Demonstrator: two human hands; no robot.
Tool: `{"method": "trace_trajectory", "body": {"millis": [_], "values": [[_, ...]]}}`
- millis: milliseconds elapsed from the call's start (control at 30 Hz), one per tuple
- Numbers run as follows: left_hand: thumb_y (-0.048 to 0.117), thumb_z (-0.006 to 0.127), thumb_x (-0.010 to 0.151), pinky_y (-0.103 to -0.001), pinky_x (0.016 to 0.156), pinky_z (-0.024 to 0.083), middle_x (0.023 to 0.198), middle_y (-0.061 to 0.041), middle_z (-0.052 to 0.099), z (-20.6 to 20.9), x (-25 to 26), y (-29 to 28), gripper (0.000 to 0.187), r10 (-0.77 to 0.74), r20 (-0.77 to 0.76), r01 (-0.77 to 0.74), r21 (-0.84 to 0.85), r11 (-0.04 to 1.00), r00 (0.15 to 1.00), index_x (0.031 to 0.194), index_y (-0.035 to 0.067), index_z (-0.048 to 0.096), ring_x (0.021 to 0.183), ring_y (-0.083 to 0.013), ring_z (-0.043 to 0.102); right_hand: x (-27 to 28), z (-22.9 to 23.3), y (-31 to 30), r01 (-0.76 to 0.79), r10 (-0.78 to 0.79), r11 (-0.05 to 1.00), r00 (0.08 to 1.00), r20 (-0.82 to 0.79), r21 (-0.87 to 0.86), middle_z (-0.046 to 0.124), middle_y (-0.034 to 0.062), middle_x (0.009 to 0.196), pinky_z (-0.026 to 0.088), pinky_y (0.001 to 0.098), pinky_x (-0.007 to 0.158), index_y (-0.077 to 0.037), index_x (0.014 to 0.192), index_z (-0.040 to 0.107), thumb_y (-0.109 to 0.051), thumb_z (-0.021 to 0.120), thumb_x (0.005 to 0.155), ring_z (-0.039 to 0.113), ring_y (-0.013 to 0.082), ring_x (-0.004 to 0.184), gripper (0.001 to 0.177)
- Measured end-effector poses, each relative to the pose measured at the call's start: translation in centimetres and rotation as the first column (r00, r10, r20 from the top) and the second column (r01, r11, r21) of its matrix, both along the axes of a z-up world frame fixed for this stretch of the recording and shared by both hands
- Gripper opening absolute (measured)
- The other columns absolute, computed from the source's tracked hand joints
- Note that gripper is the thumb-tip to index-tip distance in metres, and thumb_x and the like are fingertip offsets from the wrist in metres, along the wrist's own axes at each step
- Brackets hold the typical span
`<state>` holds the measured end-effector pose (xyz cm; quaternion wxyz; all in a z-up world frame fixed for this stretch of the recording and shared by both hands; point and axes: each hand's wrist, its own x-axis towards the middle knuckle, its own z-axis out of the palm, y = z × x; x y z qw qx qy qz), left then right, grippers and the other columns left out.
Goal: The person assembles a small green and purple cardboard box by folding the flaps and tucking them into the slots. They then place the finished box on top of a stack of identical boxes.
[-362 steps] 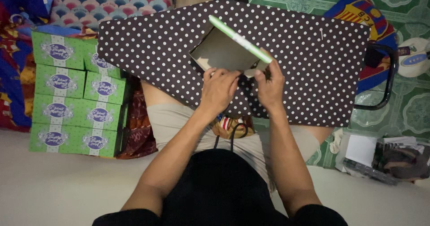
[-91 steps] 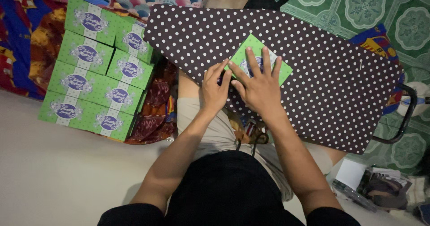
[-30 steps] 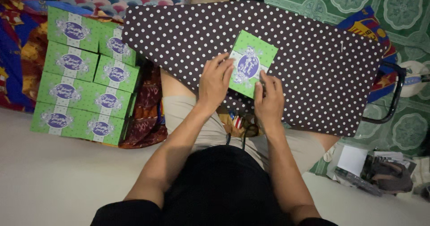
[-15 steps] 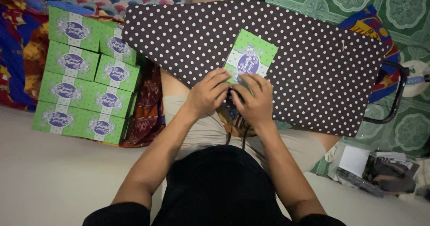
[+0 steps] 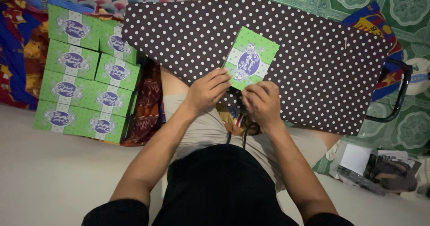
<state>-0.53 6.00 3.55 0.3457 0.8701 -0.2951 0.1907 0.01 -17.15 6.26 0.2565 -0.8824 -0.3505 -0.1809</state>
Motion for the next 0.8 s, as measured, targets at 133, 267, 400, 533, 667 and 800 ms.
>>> {"method": "trace_trajectory", "body": {"millis": [133, 267, 400, 533, 667, 800], "values": [[0.005, 0.078, 0.082, -0.037, 0.104, 0.056, 0.122, -0.008, 0.068, -0.4, -0.1, 0.0, 0.027, 0.003, 0.002, -0.003, -0.006, 1.0, 1.0, 0.108, 0.002, 0.072, 0.125, -0.0263, 0.063, -0.5, 0.0, -1.1, 0.026, -0.026, 0.999, 1.0, -0.013, -0.02, 0.069, -0.0003, 0.105, 0.049, 0.0372, 0.092, -0.007, 0.094, 0.071, -0.001, 0.086, 0.078, 0.06, 0.0238, 0.103, 0.023], [0.004, 0.078, 0.082, -0.036, 0.104, 0.056, 0.121, -0.007, 0.069, -1.1, 0.1, -0.2, 0.026, 0.002, -0.011, -0.002, -0.02, 1.0, 1.0, 0.107, 0.003, 0.073, 0.125, -0.0258, 0.063, -0.5, 0.0, -2.2, 0.017, -0.016, 1.0, 0.996, -0.09, 0.011, 0.07, 0.0012, 0.113, 0.05, 0.037, 0.095, -0.008, 0.095, 0.072, -0.002, 0.086, 0.078, 0.061, 0.0251, 0.107, 0.023], [0.004, 0.076, 0.079, -0.041, 0.108, 0.053, 0.123, -0.008, 0.069, -0.8, 0.1, 0.2, 0.031, -0.017, -0.026, 0.017, -0.01, 1.0, 1.0, 0.109, 0.002, 0.074, 0.127, -0.0278, 0.062, 0.3, 0.6, -3.5, -0.023, 0.021, 1.0, 0.995, -0.099, -0.02, 0.069, 0.0041, 0.126, 0.049, 0.0393, 0.1, -0.013, 0.101, 0.075, -0.006, 0.085, 0.077, 0.06, 0.0298, 0.12, 0.028], [0.003, 0.072, 0.082, -0.045, 0.11, 0.052, 0.125, -0.004, 0.069, -0.3, 0.0, 0.1, 0.026, 0.059, 0.046, -0.06, 0.022, 0.998, 0.997, 0.108, 0.006, 0.074, 0.125, -0.0263, 0.063, 1.0, 0.7, -4.3, -0.076, 0.063, 0.992, 0.99, -0.128, -0.098, 0.069, 0.0025, 0.128, 0.05, 0.0416, 0.103, -0.013, 0.11, 0.077, -0.002, 0.082, 0.07, 0.06, 0.0291, 0.124, 0.042], [0.005, 0.074, 0.081, -0.044, 0.094, 0.052, 0.118, -0.005, 0.069, -0.6, 0.7, -0.7, 0.026, 0.178, 0.059, -0.181, 0.042, 0.983, 0.982, 0.106, 0.01, 0.076, 0.111, -0.0281, 0.064, 1.2, 0.2, -3.8, -0.064, 0.06, 0.994, 0.997, -0.038, -0.089, 0.07, -0.0017, 0.118, 0.049, 0.0411, 0.097, -0.016, 0.108, 0.075, -0.006, 0.085, 0.075, 0.061, 0.0252, 0.114, 0.036], [0.001, 0.073, 0.083, -0.038, 0.09, 0.057, 0.117, -0.009, 0.069, -1.2, 1.4, -2.1, 0.026, 0.152, -0.191, -0.172, -0.094, 0.981, 0.97, 0.108, 0.01, 0.075, 0.109, -0.028, 0.067, 1.4, -0.3, -1.8, -0.105, 0.104, 0.994, 0.992, 0.075, 0.005, 0.066, -0.0012, 0.103, 0.046, 0.0416, 0.09, -0.013, 0.101, 0.075, -0.008, 0.084, 0.077, 0.06, 0.0234, 0.098, 0.026]]}}
